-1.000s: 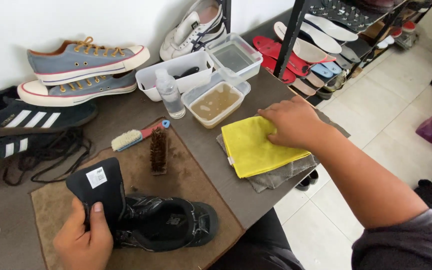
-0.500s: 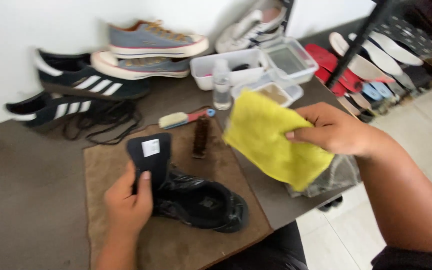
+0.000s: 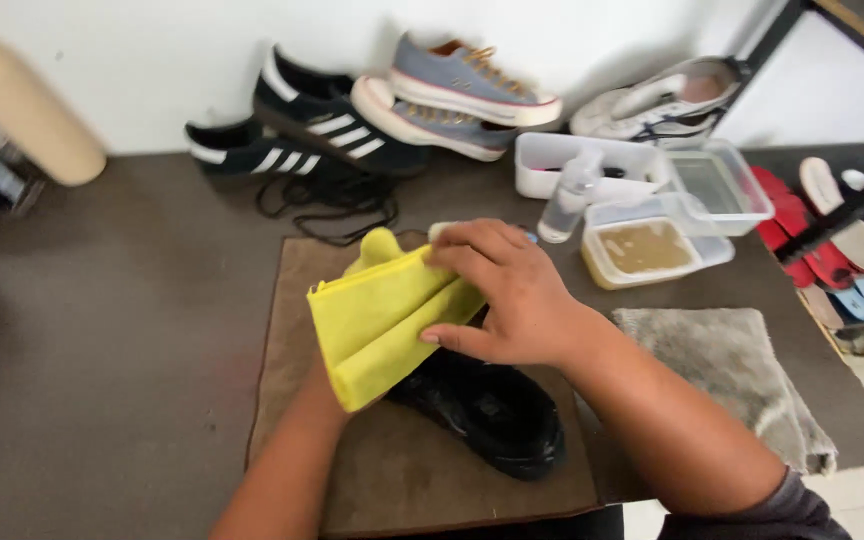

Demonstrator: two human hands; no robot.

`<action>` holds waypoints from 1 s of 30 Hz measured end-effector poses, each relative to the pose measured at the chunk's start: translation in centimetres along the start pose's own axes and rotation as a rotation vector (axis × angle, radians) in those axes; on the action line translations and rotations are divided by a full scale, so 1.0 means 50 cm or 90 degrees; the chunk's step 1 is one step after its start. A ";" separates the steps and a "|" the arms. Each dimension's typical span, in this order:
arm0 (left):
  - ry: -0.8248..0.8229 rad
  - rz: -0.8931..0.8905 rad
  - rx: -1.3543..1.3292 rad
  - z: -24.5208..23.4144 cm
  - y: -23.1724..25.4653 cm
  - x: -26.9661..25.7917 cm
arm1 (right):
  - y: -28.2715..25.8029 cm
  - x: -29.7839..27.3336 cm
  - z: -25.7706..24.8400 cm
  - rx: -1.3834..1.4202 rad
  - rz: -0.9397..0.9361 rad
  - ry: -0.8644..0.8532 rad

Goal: The person cleans a black sneaker by first wiping it with a yellow cloth, then spraying a clear liquid onto a brush and scrubbing the shoe's upper and side panels. The person repeatedly dips the brush into a container of cleaning solution and scrubs the shoe, then wipes the shoe again with the yellow cloth.

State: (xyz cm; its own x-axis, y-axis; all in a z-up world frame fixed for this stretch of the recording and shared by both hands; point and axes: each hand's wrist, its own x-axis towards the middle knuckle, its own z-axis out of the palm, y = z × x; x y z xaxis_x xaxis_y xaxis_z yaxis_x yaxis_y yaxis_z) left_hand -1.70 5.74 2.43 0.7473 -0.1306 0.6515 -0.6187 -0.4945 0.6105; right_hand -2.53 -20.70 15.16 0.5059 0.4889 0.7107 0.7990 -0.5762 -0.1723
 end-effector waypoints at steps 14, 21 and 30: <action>0.034 -0.076 -0.045 0.082 -0.240 -0.139 | 0.030 -0.024 0.061 -0.077 -0.076 0.094; 0.014 -0.066 -0.077 0.109 -0.348 -0.180 | 0.022 -0.017 0.046 -0.062 -0.096 0.093; -0.013 -0.044 -0.129 0.144 -0.326 -0.145 | -0.012 0.016 -0.008 0.116 0.014 -0.114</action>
State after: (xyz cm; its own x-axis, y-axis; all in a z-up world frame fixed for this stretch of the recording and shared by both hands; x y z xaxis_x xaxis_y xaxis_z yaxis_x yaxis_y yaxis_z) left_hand 4.72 8.56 -15.51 0.7928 -0.1215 0.5972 -0.6008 -0.3198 0.7326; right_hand -2.73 -20.22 16.10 0.5598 0.5952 0.5765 0.8247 -0.4678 -0.3179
